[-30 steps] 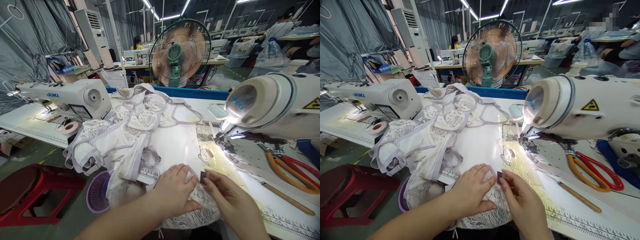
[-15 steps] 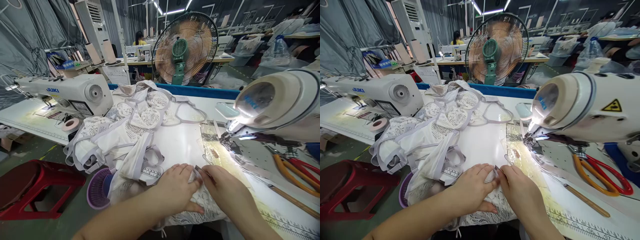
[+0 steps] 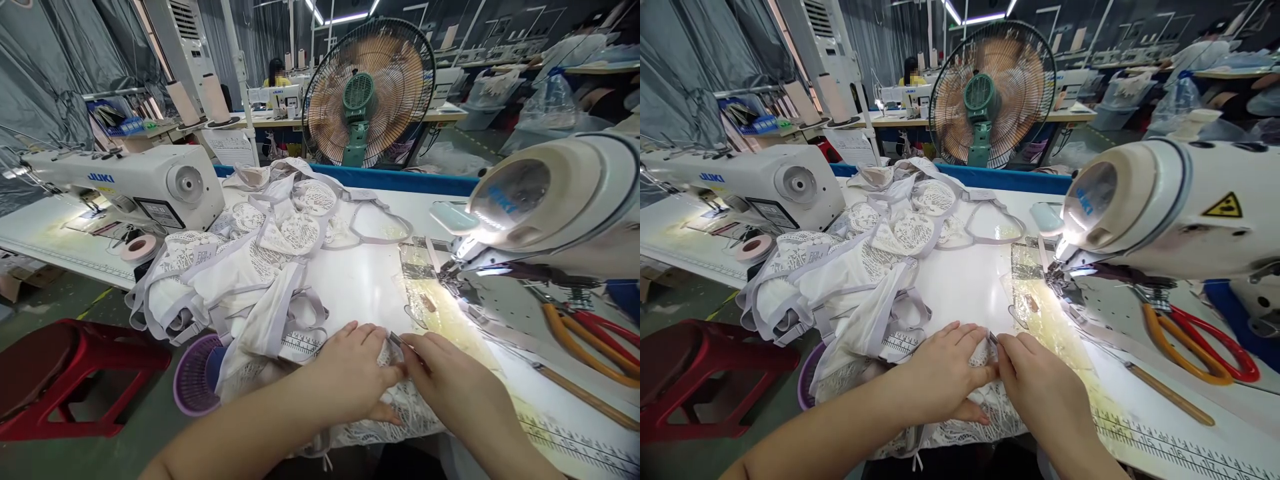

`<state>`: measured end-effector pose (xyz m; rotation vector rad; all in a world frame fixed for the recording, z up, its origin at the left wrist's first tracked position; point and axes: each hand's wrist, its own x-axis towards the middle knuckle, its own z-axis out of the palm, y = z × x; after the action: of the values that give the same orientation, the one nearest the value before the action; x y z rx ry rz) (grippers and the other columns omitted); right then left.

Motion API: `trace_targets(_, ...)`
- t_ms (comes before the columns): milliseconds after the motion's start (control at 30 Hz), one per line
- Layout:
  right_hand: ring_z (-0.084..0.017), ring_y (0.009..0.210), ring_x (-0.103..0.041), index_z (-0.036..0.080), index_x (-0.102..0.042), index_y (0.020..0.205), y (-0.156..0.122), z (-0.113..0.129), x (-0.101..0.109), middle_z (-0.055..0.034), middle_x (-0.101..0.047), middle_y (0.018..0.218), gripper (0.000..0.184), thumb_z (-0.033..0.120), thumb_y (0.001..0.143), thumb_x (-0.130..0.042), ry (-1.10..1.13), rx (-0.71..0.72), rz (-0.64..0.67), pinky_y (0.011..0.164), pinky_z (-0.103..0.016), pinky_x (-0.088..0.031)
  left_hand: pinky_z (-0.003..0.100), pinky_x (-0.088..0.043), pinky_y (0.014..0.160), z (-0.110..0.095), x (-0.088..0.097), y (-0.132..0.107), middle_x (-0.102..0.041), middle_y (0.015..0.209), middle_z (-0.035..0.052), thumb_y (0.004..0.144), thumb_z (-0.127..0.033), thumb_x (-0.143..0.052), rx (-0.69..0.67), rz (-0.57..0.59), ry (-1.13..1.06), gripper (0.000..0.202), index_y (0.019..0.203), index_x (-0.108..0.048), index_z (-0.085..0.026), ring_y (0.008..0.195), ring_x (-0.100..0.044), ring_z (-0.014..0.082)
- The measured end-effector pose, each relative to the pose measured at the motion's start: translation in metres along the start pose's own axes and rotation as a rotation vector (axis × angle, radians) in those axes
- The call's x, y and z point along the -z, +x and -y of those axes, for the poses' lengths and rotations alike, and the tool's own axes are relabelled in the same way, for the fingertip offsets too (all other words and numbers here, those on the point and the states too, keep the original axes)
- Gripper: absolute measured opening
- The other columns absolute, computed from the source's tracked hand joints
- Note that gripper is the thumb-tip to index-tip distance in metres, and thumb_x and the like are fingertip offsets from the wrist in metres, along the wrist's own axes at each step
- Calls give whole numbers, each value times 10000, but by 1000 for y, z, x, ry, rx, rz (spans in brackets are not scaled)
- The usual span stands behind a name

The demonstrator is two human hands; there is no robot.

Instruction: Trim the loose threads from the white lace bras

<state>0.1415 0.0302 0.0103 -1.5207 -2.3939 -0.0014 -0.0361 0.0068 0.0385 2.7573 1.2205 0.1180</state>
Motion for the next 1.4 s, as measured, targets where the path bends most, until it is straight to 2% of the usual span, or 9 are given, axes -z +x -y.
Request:
trace_targets(167, -124, 453, -508, 224, -610, 734, -1, 1, 0, 13, -515, 587, 268, 268, 853, -374, -54, 75, -13, 373, -211, -236, 463, -336, 997, -1, 2, 0, -414, 1359, 174, 758, -579, -574, -1, 29, 3, 590, 1240, -518, -243, 1254, -382, 312)
trace_targets(400, -120, 370, -442, 198, -572, 681, -9, 2, 10, 27, -422, 506, 250, 203, 814, -360, -78, 168, -52, 368, -218, -192, 473, -313, 1016, -3, 0, 1, -404, 1360, 167, 759, -580, -574, 4, 51, 23, 601, 1255, -505, -247, 1268, -360, 315)
trace_targets(700, -115, 359, -439, 223, -506, 636, -28, -15, 13, 26, -439, 545, 198, 156, 795, -408, -160, 216, 81, 355, -231, -169, 491, -311, 1000, -5, 0, 3, -414, 1355, 179, 764, -588, -562, -4, 62, 51, 617, 1283, -490, -263, 1253, -373, 335)
trace_targets(900, -114, 381, -468, 196, -601, 808, -22, -11, 14, 33, -445, 550, 214, 223, 856, -394, -139, 225, -81, 349, -214, -215, 477, -318, 1000, -7, 3, 4, -416, 1350, 183, 757, -591, -567, 2, 86, 70, 609, 1270, -505, -269, 1251, -381, 341)
trace_targets(967, -112, 387, -467, 190, -614, 806, -18, -7, 13, 32, -444, 540, 244, 241, 866, -383, -125, 221, -105, 349, -209, -218, 470, -319, 1002, -8, 4, 5, -422, 1345, 171, 752, -594, -570, 5, 90, 79, 606, 1262, -508, -273, 1252, -382, 336)
trace_targets(1133, -112, 388, -444, 190, -599, 689, -13, 0, 12, 17, -441, 521, 289, 185, 834, -349, -120, 184, -58, 372, -218, -214, 466, -311, 1011, -8, 3, 5, -408, 1350, 184, 759, -580, -572, 11, 101, 84, 633, 1293, -464, -259, 1262, -370, 340)
trace_targets(1267, -121, 364, -423, 195, -562, 653, -19, -2, 11, 20, -426, 517, 254, 157, 810, -366, -163, 200, -31, 376, -231, -180, 490, -305, 1008, -7, 2, 5, -391, 1366, 199, 759, -570, -581, 12, 95, 59, 621, 1284, -478, -257, 1264, -362, 354)
trace_targets(1400, -119, 324, -388, 202, -509, 616, -27, -7, 11, 30, -396, 513, 211, 115, 764, -387, -203, 259, -45, 362, -227, -147, 498, -295, 1012, -9, 8, 7, -371, 1384, 199, 778, -577, -550, 30, 173, 57, 622, 1313, -451, -274, 1277, -343, 365)
